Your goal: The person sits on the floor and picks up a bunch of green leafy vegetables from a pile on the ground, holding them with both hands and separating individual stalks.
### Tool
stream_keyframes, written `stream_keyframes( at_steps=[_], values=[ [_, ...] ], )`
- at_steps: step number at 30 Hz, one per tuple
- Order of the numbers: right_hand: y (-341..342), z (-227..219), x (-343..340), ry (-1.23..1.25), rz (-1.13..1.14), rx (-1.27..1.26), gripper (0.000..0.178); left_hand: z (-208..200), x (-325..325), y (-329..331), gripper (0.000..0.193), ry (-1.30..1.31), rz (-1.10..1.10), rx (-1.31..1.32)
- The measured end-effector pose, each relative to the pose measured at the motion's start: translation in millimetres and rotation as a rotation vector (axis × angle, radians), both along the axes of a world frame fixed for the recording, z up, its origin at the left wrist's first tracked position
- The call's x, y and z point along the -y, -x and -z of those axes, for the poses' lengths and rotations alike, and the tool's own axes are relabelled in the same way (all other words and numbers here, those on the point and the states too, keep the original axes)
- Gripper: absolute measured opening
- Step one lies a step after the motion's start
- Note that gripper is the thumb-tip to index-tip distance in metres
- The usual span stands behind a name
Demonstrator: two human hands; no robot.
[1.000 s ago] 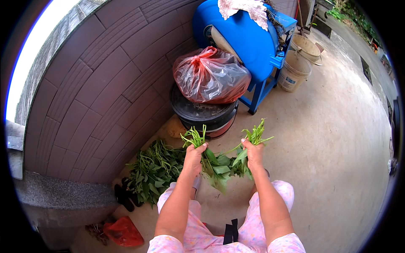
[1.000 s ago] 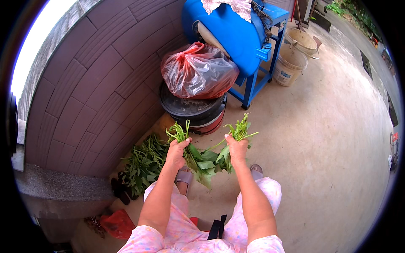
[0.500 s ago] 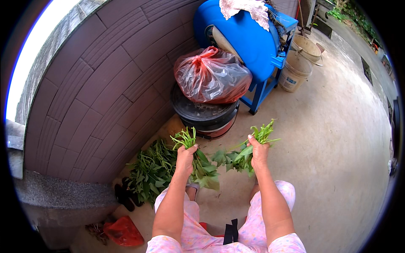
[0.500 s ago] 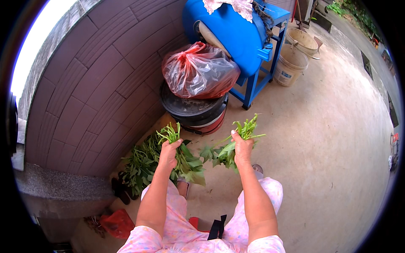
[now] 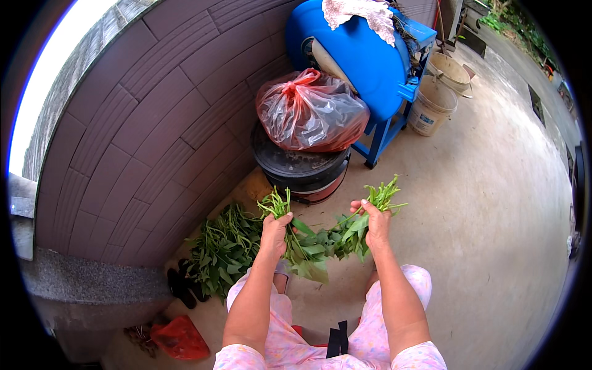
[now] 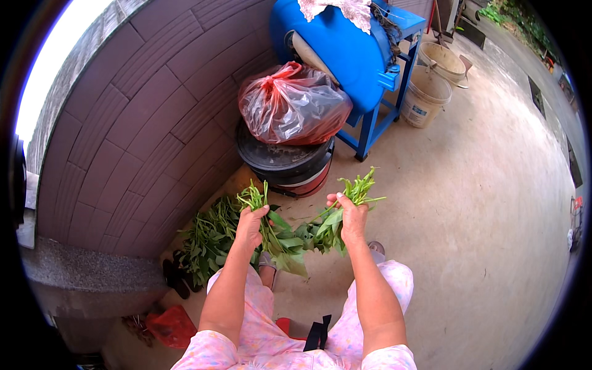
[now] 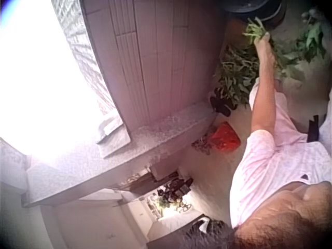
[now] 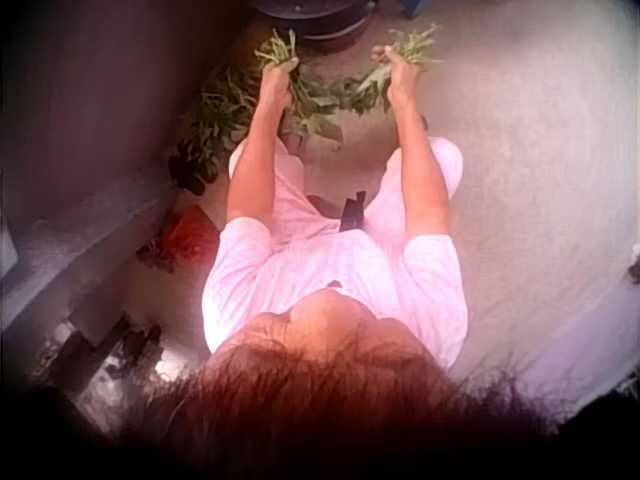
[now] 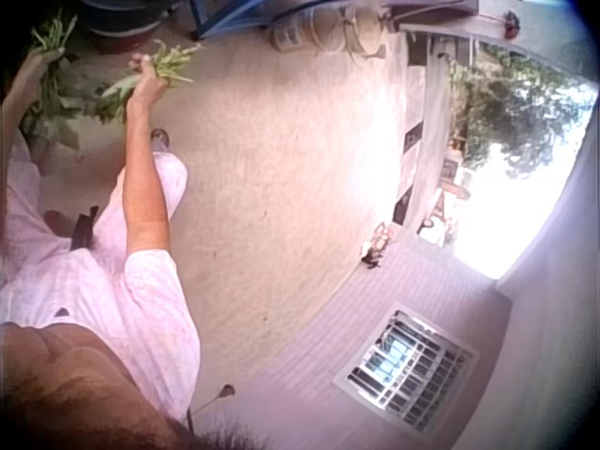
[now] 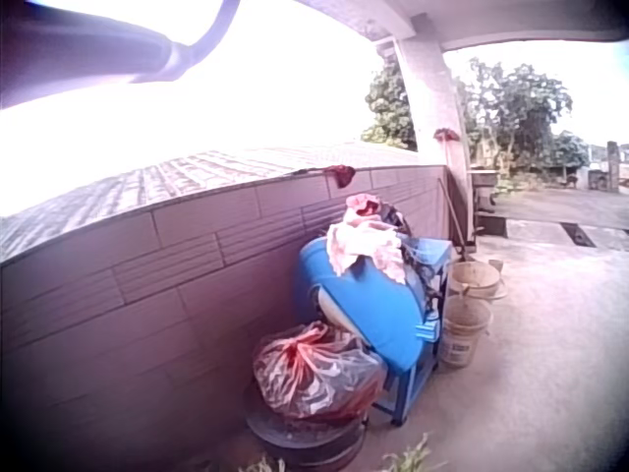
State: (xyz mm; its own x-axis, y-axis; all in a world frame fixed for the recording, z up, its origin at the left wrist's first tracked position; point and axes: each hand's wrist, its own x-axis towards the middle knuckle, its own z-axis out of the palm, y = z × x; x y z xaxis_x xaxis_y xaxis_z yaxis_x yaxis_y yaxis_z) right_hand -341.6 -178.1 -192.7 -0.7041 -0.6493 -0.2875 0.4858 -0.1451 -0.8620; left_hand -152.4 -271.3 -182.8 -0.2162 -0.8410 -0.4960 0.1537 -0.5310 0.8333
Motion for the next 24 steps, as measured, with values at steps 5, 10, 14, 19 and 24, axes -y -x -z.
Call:
stream_keyframes(
  at_steps=[5, 10, 14, 19, 24],
  values=[
    [-2, 2, 0, 0.014, -0.063, -0.010, 0.007, 4, 0, 0, 0.007, -0.065, 0.027, -0.050],
    [-8, 10, 4, 0.001, -0.047, -0.096, 0.006, 0, -5, 7, 0.008, -0.094, 0.060, -0.067],
    [-16, 13, 4, -0.053, -0.140, -0.157, 0.006, -2, -8, 12, 0.008, -0.160, 0.076, -0.072],
    [-23, 19, 4, -0.088, -0.240, -0.235, 0.011, 5, -14, 20, 0.008, -0.169, 0.149, -0.112],
    [-31, 16, 5, -0.097, -0.293, -0.240, 0.014, 9, -22, 26, 0.011, -0.192, 0.215, -0.160]
  ],
)
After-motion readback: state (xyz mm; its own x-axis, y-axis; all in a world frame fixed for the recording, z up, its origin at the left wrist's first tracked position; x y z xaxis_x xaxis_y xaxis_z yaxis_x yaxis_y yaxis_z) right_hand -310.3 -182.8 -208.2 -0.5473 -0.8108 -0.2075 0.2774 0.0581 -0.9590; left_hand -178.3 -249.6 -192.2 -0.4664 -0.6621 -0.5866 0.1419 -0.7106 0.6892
